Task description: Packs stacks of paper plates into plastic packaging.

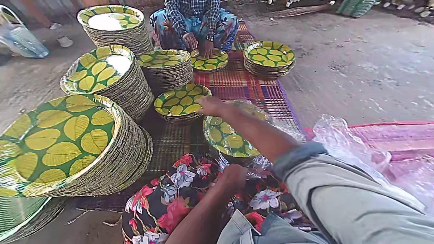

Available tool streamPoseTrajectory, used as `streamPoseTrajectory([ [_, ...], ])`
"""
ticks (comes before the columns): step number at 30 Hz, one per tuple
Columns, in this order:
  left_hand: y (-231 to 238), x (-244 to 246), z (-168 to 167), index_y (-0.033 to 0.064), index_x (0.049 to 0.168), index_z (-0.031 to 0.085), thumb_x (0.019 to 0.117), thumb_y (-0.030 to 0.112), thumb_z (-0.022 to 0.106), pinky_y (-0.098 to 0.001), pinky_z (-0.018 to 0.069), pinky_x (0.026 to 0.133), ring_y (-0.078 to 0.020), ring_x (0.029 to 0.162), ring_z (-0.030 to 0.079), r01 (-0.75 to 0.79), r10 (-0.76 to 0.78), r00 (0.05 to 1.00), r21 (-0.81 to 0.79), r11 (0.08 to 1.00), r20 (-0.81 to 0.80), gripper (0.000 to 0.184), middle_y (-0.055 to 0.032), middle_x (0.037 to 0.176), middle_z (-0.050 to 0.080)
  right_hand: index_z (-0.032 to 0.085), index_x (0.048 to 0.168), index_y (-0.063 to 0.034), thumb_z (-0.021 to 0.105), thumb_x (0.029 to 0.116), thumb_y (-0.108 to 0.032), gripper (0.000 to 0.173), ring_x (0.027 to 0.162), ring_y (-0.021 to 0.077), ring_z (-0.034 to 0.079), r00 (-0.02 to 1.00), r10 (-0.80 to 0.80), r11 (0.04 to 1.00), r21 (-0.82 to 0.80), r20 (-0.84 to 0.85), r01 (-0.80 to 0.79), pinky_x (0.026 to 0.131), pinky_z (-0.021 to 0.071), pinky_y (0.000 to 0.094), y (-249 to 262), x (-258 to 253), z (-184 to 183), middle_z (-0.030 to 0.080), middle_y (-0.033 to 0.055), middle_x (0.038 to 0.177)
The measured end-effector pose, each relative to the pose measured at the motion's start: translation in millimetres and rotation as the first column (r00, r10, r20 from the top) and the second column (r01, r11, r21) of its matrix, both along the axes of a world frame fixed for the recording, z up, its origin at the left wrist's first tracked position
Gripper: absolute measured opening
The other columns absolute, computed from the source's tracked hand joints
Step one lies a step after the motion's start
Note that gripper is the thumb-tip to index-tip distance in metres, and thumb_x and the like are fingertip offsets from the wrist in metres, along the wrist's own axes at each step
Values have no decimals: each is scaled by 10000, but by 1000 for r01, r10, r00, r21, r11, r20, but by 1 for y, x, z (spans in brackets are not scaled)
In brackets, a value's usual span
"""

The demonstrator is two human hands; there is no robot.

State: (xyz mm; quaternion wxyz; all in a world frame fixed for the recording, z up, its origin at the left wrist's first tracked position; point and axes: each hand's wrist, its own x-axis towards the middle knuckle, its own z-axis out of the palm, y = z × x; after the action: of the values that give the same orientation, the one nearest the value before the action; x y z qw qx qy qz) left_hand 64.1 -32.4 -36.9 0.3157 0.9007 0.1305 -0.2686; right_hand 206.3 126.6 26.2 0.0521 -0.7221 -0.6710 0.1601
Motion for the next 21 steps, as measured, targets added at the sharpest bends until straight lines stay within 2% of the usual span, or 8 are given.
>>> streamPoseTrajectory([
  [2, 0, -2, 5, 12, 1333, 635, 1061, 98, 470, -625, 456, 1035, -423, 1287, 573, -46, 46, 999, -29, 999, -1, 329, -248, 1340, 620, 411, 1543, -13, 583, 1044, -308, 605, 1453, 420, 405, 998, 10, 999, -48, 56, -7, 1153, 285, 670, 40, -3, -52, 459, 233, 1545],
  [5, 1, -8, 5, -26, 1285, 642, 1025, 164, 572, -595, 458, 1045, -392, 1257, 599, -229, 234, 971, -105, 968, 39, 329, -231, 1300, 651, 666, 1270, 7, 532, 1028, -72, 288, 1309, 434, 541, 997, 54, 998, 21, 58, -56, 1073, 360, 681, 57, -5, -111, 620, 244, 1337],
  [7, 4, -4, 2, -29, 1279, 643, 1015, 162, 586, -584, 462, 1044, -379, 1246, 607, -233, 237, 971, -113, 966, 18, 330, -222, 1293, 656, 703, 1177, 19, 518, 1019, -18, 246, 1260, 429, 575, 996, 79, 994, 72, 48, -82, 1003, 439, 643, 54, -3, -124, 651, 240, 1268],
  [10, 9, 6, 2, -21, 1242, 663, 1033, 81, 520, -616, 489, 985, -407, 1220, 618, -43, 43, 999, -63, 997, -6, 273, -236, 1269, 658, 702, 1101, 39, 492, 1043, -75, 245, 1179, 428, 618, 990, 141, 982, 119, 29, -144, 943, 487, 614, 46, 8, -104, 667, 242, 1179],
  [12, 12, 8, -1, 7, 1309, 640, 1075, 115, 463, -607, 476, 1012, -409, 1249, 600, 18, -18, 1000, -56, 998, 7, 313, -240, 1299, 639, 681, 1092, 69, 486, 1061, -105, 263, 1152, 439, 631, 986, 165, 964, 205, 37, -169, 934, 497, 603, 36, 13, -74, 666, 258, 1155],
  [14, 13, 8, -3, 37, 1365, 622, 1090, 144, 441, -605, 466, 1030, -411, 1258, 597, 10, -8, 1000, -62, 998, 24, 347, -242, 1316, 634, 678, 1030, 90, 511, 1063, -140, 286, 1071, 433, 670, 976, 211, 897, 387, 55, -216, 905, 525, 569, 16, 13, -47, 686, 263, 1066],
  [17, 19, 7, -13, 32, 1359, 624, 1093, 170, 438, -603, 453, 1052, -407, 1264, 598, -20, 26, 996, -71, 997, 84, 353, -247, 1307, 642, 670, 938, 68, 544, 1053, -169, 292, 881, 387, 700, 954, 280, 757, 588, 102, -285, 750, 560, 509, -37, -2, -1, 669, 221, 905],
  [21, 27, -1, -16, -74, 1295, 624, 1099, 144, 420, -548, 421, 1096, -398, 1249, 601, -127, 180, 958, -231, 965, 225, 358, -284, 1285, 641, 677, 841, -11, 609, 952, -78, 146, 729, 290, 663, 897, 421, 658, 635, 135, -405, 598, 542, 422, -158, -35, 34, 621, 126, 779],
])
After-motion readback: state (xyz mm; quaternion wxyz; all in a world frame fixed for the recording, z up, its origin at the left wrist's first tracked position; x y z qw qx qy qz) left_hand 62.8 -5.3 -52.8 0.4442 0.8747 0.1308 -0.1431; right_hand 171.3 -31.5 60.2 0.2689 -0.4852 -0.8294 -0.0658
